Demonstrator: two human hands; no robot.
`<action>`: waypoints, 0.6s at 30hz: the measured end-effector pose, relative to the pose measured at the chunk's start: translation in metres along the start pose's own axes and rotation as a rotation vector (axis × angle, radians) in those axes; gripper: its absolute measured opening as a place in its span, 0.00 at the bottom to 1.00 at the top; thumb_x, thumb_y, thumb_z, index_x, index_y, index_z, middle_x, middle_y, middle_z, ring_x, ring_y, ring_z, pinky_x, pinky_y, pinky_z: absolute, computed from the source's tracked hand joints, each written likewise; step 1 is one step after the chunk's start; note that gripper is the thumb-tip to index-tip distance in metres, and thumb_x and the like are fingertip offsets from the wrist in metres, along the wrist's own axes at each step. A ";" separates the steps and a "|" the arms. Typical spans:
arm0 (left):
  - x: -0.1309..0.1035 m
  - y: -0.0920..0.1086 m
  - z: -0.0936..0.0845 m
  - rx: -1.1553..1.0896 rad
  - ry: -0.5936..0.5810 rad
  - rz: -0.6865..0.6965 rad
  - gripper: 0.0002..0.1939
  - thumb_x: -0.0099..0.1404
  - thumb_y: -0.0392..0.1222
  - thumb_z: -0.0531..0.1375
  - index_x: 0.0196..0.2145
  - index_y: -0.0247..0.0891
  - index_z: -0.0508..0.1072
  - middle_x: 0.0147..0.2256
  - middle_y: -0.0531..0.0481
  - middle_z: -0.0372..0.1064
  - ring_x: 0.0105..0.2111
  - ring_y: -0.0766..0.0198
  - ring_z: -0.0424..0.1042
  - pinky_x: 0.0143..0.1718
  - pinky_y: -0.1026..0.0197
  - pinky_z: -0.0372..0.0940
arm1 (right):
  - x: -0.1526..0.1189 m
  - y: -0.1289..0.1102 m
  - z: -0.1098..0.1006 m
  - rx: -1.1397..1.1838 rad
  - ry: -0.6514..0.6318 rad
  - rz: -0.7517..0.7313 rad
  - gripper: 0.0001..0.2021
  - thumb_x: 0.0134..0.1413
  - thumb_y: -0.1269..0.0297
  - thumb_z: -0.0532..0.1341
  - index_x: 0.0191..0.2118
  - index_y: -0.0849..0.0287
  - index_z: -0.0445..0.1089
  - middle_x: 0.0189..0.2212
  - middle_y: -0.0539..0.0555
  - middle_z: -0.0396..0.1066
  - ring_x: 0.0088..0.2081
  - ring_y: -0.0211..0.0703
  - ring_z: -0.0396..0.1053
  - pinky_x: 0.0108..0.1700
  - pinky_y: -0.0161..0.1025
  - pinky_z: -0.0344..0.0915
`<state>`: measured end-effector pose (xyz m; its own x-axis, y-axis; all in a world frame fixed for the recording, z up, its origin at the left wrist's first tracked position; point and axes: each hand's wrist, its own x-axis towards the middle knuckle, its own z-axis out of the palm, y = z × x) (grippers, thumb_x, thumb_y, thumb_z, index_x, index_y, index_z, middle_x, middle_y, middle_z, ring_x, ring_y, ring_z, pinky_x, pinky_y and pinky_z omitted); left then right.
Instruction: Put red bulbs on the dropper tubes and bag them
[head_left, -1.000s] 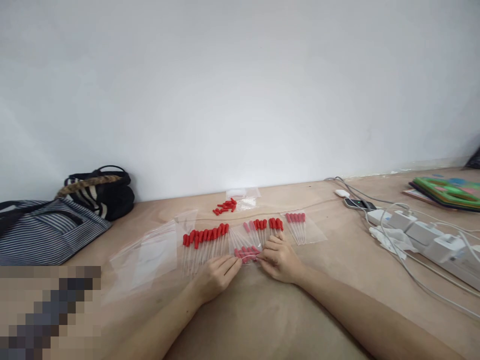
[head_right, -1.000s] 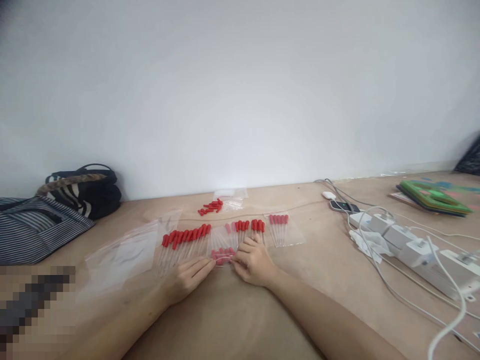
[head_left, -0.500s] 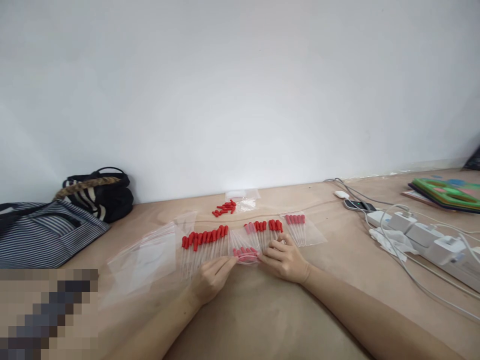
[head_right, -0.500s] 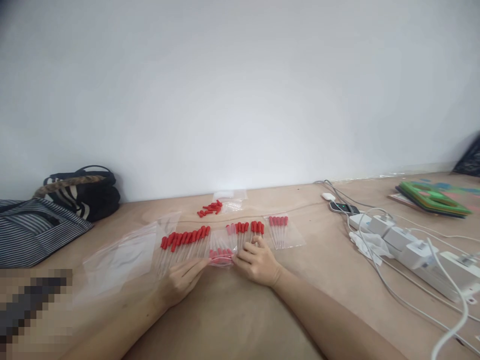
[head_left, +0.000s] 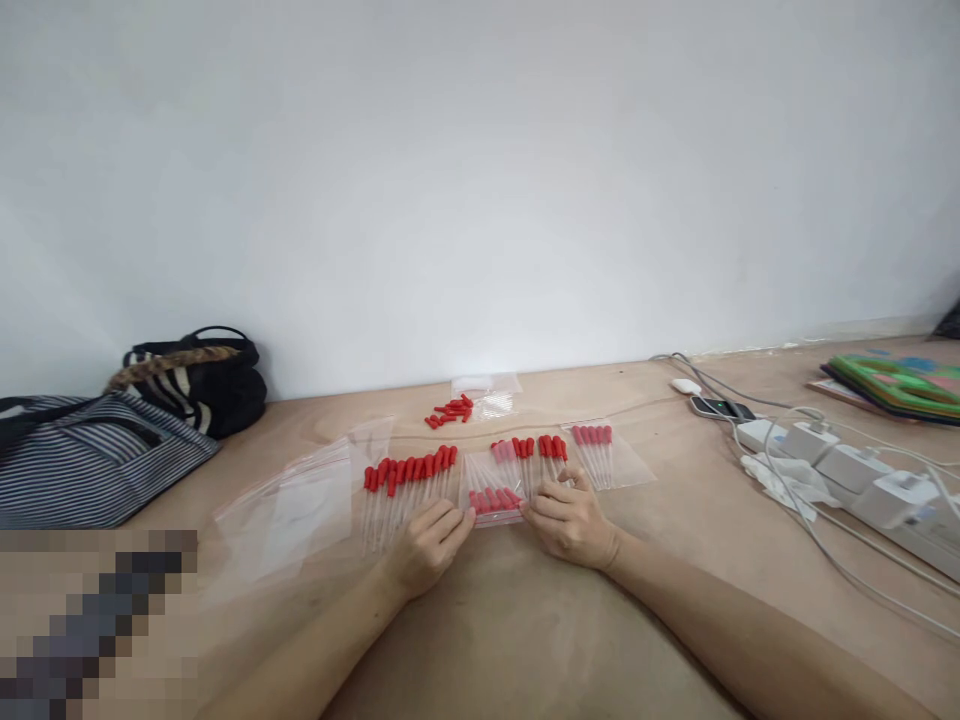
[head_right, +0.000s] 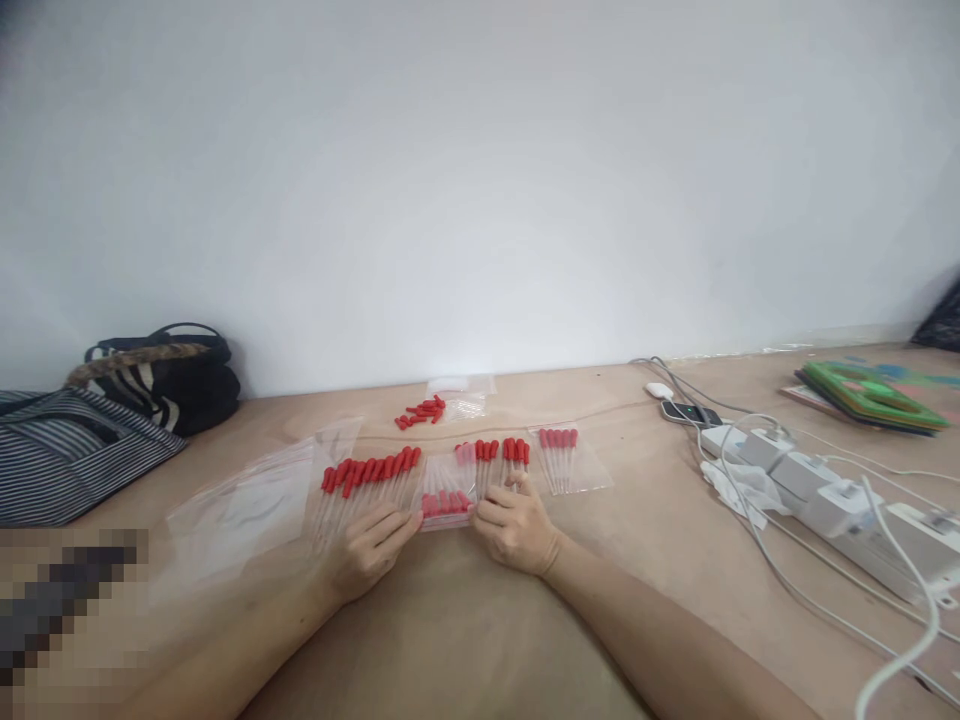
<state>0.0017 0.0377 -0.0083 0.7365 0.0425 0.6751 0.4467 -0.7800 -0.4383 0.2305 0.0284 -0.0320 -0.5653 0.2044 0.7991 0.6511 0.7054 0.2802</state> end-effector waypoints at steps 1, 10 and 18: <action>0.001 0.000 0.000 -0.006 0.002 -0.011 0.12 0.62 0.27 0.47 0.32 0.32 0.69 0.21 0.50 0.67 0.23 0.66 0.66 0.24 0.63 0.63 | 0.000 0.000 0.000 0.000 0.008 0.013 0.08 0.51 0.75 0.53 0.25 0.61 0.66 0.17 0.46 0.63 0.25 0.32 0.56 0.37 0.42 0.45; 0.014 0.005 0.014 -0.063 0.067 -0.084 0.07 0.59 0.29 0.55 0.36 0.32 0.69 0.30 0.46 0.71 0.31 0.62 0.68 0.33 0.59 0.65 | 0.006 -0.001 -0.002 -0.010 0.033 0.111 0.04 0.49 0.72 0.56 0.27 0.59 0.67 0.17 0.46 0.63 0.26 0.34 0.55 0.38 0.42 0.45; 0.016 0.006 0.017 -0.114 0.099 -0.036 0.07 0.61 0.28 0.53 0.34 0.32 0.70 0.28 0.48 0.72 0.31 0.64 0.69 0.33 0.59 0.67 | 0.013 -0.006 -0.002 -0.035 0.032 0.104 0.04 0.49 0.69 0.58 0.26 0.58 0.68 0.18 0.46 0.64 0.26 0.34 0.55 0.37 0.42 0.45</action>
<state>0.0251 0.0442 -0.0102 0.6648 0.0143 0.7469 0.4072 -0.8452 -0.3462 0.2200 0.0255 -0.0228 -0.4777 0.2533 0.8412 0.7232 0.6570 0.2128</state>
